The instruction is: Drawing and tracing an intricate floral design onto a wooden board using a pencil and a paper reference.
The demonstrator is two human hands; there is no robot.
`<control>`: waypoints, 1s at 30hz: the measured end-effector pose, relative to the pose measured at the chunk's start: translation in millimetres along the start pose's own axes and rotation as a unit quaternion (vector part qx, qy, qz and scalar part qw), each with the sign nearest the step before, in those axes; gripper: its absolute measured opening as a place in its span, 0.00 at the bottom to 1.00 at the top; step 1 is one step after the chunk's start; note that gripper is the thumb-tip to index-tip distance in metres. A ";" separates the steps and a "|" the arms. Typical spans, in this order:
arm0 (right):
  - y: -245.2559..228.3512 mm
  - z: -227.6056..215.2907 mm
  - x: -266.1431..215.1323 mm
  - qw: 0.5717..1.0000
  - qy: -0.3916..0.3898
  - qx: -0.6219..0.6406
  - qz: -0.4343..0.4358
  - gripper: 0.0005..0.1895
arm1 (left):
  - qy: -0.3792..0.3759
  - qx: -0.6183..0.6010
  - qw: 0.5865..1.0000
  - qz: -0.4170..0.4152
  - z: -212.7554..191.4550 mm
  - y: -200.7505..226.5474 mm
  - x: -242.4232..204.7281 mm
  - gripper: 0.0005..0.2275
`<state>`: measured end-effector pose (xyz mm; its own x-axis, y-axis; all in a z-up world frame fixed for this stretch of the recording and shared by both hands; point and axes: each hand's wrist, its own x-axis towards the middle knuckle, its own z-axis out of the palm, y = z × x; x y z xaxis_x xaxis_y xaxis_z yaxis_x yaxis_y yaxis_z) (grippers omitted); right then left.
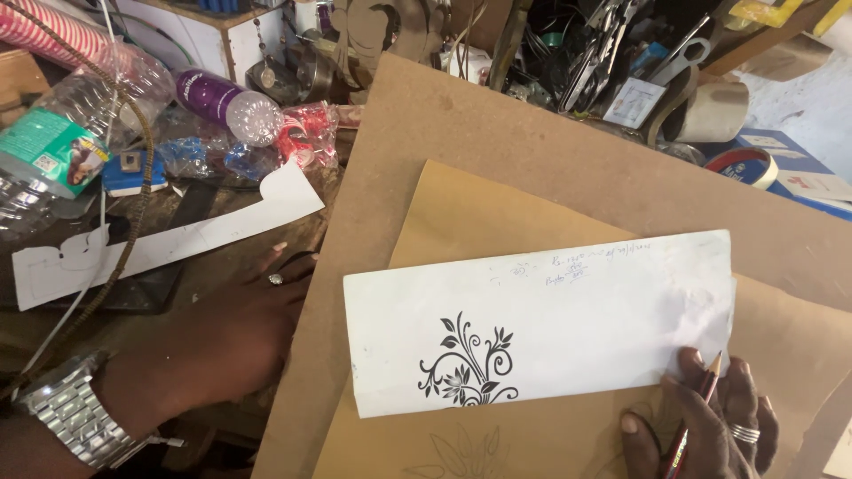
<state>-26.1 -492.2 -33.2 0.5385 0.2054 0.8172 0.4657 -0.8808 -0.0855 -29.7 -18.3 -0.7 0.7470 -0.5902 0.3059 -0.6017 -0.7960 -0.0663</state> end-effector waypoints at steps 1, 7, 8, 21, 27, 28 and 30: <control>2.4 1.0 -2.4 1.000 -0.008 -0.020 0.000 0.23 | -0.004 0.010 1.000 0.001 7.3 -5.5 -1.2 0.28; 5.8 1.9 -4.9 0.999 -0.011 -0.032 0.008 0.23 | 0.003 0.030 0.997 -0.068 -0.6 -7.0 -2.6 0.32; 4.9 1.6 -4.5 0.999 -0.010 -0.029 0.010 0.22 | 0.029 0.045 0.996 -0.074 -0.3 -7.2 -4.1 0.31; -1.5 -0.9 0.6 1.000 -0.008 -0.013 0.016 0.23 | -0.005 0.014 1.000 0.015 -1.5 -2.6 -1.9 0.32; -12.5 -3.2 6.7 1.000 0.009 0.010 0.022 0.22 | -0.024 0.007 0.997 -0.068 -2.1 -7.7 -3.3 0.37; -12.7 -3.2 6.6 1.000 0.011 0.013 0.023 0.22 | -0.003 0.013 0.997 -0.070 -1.7 -8.5 -5.4 0.37; -11.3 -2.3 4.6 0.999 0.013 0.016 0.025 0.22 | 0.019 0.018 0.997 -0.071 -2.3 -7.7 -6.6 0.36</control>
<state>-30.5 -482.3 -27.2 0.5439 0.1498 0.8257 0.4613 -0.8753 -0.1451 -30.7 -8.0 0.0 0.8125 -0.4662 0.3500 -0.4793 -0.8760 -0.0541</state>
